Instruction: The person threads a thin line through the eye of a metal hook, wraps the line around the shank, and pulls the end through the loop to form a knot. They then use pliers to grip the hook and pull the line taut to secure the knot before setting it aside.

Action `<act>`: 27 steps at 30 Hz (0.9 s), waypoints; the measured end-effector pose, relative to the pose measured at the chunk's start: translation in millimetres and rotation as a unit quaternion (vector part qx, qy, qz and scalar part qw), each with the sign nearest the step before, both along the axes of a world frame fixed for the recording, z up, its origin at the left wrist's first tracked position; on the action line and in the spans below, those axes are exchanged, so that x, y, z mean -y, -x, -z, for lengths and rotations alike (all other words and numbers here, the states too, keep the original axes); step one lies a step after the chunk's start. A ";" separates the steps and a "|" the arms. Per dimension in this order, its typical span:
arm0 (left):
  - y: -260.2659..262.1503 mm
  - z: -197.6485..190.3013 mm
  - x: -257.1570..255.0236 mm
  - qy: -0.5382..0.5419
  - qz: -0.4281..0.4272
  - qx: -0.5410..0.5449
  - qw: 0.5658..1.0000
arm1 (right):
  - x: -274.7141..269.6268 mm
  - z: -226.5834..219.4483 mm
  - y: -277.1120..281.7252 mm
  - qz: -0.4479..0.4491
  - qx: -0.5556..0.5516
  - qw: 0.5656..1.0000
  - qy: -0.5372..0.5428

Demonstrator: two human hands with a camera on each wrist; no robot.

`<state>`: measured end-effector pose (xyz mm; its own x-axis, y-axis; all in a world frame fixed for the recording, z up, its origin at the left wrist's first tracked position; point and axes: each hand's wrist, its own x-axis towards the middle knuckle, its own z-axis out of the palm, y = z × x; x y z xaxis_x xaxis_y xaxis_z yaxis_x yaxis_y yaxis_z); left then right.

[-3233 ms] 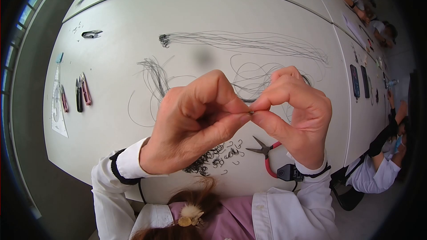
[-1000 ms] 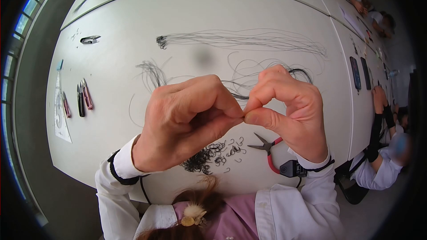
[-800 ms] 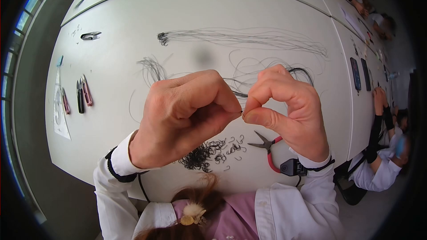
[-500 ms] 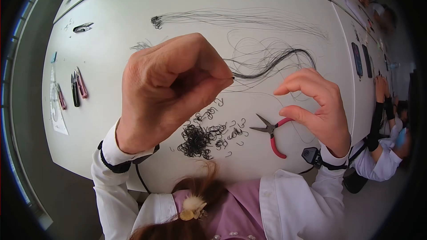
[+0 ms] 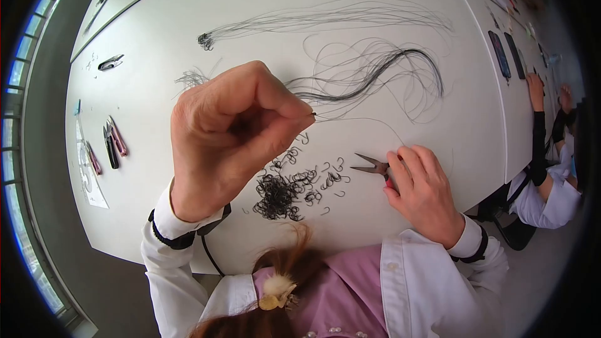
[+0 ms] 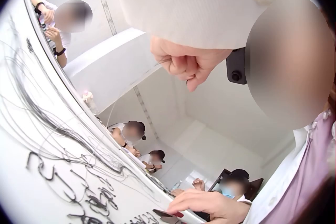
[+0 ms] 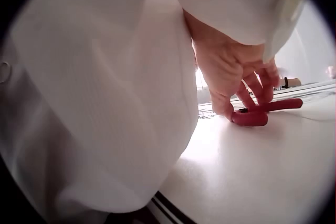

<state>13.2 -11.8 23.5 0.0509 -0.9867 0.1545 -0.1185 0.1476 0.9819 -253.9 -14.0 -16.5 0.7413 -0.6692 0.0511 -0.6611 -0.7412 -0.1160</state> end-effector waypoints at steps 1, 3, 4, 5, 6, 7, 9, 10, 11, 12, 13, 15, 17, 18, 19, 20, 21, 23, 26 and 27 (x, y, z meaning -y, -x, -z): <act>-1.1 -0.2 0.0 0.001 0.003 0.003 1.000 | 0.7 3.9 -0.8 0.003 0.003 1.000 0.001; -4.1 0.9 0.5 0.023 0.047 -0.010 0.999 | 3.5 11.8 -2.2 -0.053 -0.097 0.985 0.130; -4.4 1.5 0.8 0.024 0.050 -0.007 0.998 | 5.5 15.0 -2.8 -0.050 -0.094 0.986 0.131; -4.3 2.4 0.5 0.015 0.055 -0.024 0.998 | 7.8 17.9 -3.0 -0.055 -0.068 0.986 0.139; -4.3 3.0 0.4 0.006 0.059 -0.041 0.997 | 10.5 19.6 -3.3 -0.060 -0.042 0.986 0.148; -3.6 2.4 1.1 0.005 0.060 -0.040 0.997 | 13.6 13.6 -2.8 -0.058 -0.041 0.987 0.147; -4.7 3.0 1.2 0.005 0.063 -0.045 0.997 | 19.6 -8.2 -3.5 -0.009 0.076 0.997 0.015; -5.2 4.1 1.7 0.005 0.062 -0.044 0.997 | 25.9 -17.2 -2.0 -0.009 0.077 0.997 0.015; -5.7 5.1 2.3 0.000 0.061 -0.068 0.996 | 33.7 -25.7 0.6 0.008 0.170 0.979 -0.114; -5.5 6.2 2.6 -0.006 0.063 -0.092 0.994 | 38.9 -29.9 3.2 0.026 0.259 0.935 -0.239; -5.3 7.1 3.2 -0.006 0.065 -0.092 0.994 | 43.8 -30.8 4.5 0.029 0.260 0.935 -0.238; -4.4 7.3 4.0 0.000 0.057 -0.116 0.992 | 52.0 -32.4 5.8 0.209 0.314 0.706 -0.600; -6.2 7.5 3.3 0.004 0.061 -0.114 0.992 | 54.6 -30.5 0.4 0.217 0.346 0.689 -0.599; -7.2 7.8 3.1 0.005 0.064 -0.116 0.991 | 57.5 -36.2 2.3 0.201 0.354 0.653 -0.639; -7.9 8.2 3.2 0.005 0.062 -0.116 0.991 | 59.3 -40.7 3.4 0.186 0.359 0.616 -0.676; -8.0 8.9 3.8 0.003 0.061 -0.121 0.991 | 58.7 -43.0 3.1 0.187 0.358 0.616 -0.677; -7.5 9.4 4.5 0.001 0.061 -0.126 0.990 | 56.9 -45.1 3.0 0.158 0.368 0.607 -0.687; -7.7 9.8 5.0 -0.004 0.061 -0.129 0.990 | 50.7 -43.4 0.5 0.127 0.377 0.597 -0.696; -7.7 7.9 3.9 -0.014 0.056 -0.131 0.990 | 39.0 -29.7 -6.7 0.110 0.330 0.583 -0.734; -6.9 7.4 3.4 -0.019 0.052 -0.131 0.990 | 38.9 -29.4 -7.9 0.110 0.329 0.583 -0.735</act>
<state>20.0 -15.2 16.1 -0.0183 -0.9936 0.1112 0.1558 0.1070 0.9820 -246.0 -52.9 12.9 0.7731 -0.4241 -0.4716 -0.1748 0.5723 -0.8012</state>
